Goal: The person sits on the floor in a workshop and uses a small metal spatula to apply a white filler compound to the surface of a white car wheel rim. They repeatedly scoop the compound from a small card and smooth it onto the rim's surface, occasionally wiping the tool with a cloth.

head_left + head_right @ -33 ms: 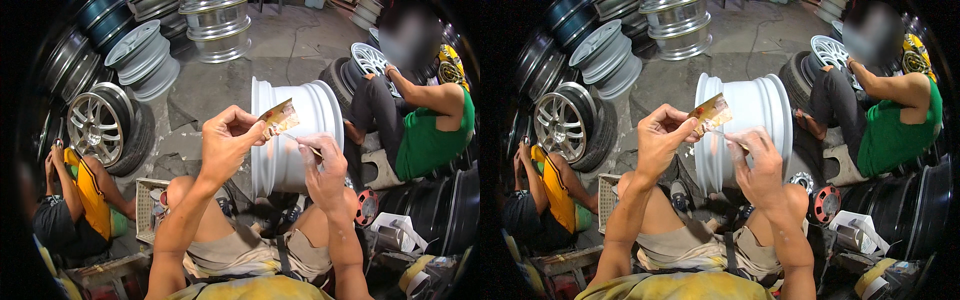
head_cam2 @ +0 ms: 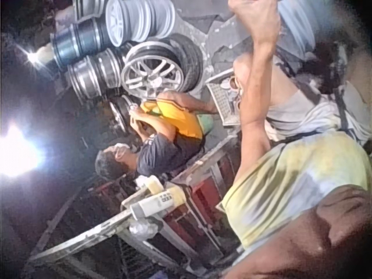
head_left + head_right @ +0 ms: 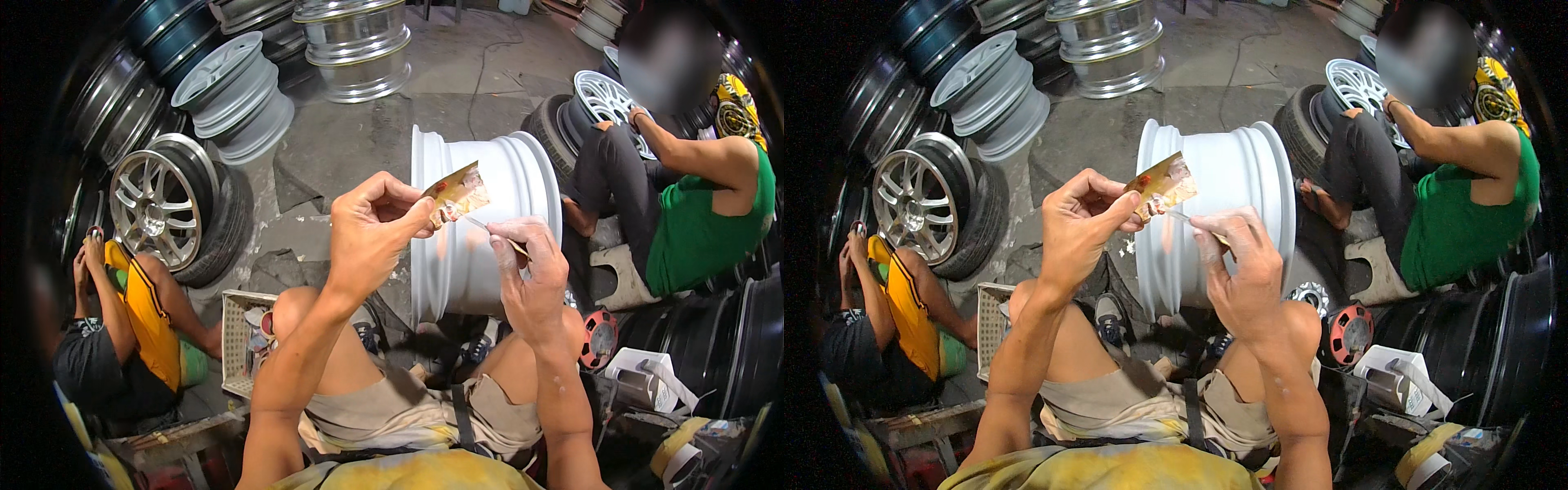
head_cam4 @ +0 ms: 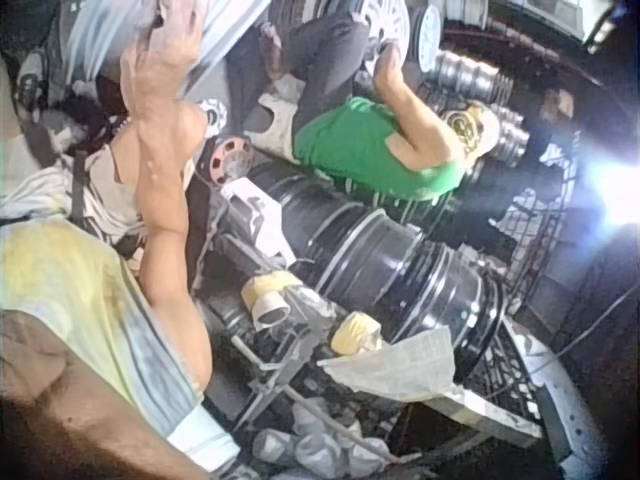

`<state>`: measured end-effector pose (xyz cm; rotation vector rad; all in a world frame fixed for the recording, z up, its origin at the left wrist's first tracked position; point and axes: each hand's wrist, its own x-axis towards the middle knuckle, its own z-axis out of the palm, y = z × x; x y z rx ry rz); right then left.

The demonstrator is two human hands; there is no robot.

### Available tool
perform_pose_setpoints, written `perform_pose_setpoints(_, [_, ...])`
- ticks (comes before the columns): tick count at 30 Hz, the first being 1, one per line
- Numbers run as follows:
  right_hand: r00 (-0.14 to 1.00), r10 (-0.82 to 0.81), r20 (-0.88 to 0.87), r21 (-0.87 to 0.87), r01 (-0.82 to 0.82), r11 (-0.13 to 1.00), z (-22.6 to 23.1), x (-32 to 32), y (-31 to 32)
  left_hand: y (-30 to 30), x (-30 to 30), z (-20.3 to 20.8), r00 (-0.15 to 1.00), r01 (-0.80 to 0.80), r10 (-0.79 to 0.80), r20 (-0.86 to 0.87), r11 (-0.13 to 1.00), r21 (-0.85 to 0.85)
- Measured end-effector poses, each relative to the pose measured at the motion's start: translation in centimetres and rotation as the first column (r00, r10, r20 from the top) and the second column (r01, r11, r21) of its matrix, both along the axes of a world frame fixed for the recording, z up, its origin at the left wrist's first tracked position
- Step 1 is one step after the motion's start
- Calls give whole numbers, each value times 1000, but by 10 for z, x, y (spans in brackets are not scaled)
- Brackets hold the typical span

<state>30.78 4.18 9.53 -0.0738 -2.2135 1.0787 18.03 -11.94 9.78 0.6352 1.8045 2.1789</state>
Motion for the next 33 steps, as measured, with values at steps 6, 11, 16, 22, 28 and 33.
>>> perform_pose_setpoints(6, [999,-32,9,-61,33,998,-6,0,-1,-1,-2,-2,999,9,-8,34,1000,-3])
perform_pose_setpoints(11, [997,21,-75,-70,-26,997,-11,2,12,-6,-11,-9,997,62,-58,43,994,-87])
perform_pose_setpoints(16, [999,-23,-28,-17,22,1000,-14,7,27,-12,-12,-7,986,127,-115,123,988,-91])
perform_pose_setpoints(22, [1000,-4,-18,-32,3,999,-13,3,24,-13,-11,-3,960,217,-209,184,976,-20])
perform_pose_setpoints(28, [997,64,-53,68,-61,996,-9,4,19,-17,-12,-4,947,297,-289,143,954,-37])
perform_pose_setpoints(33, [993,101,-69,208,-84,974,-10,-1,9,-15,-9,-4,939,315,-306,159,948,-38])
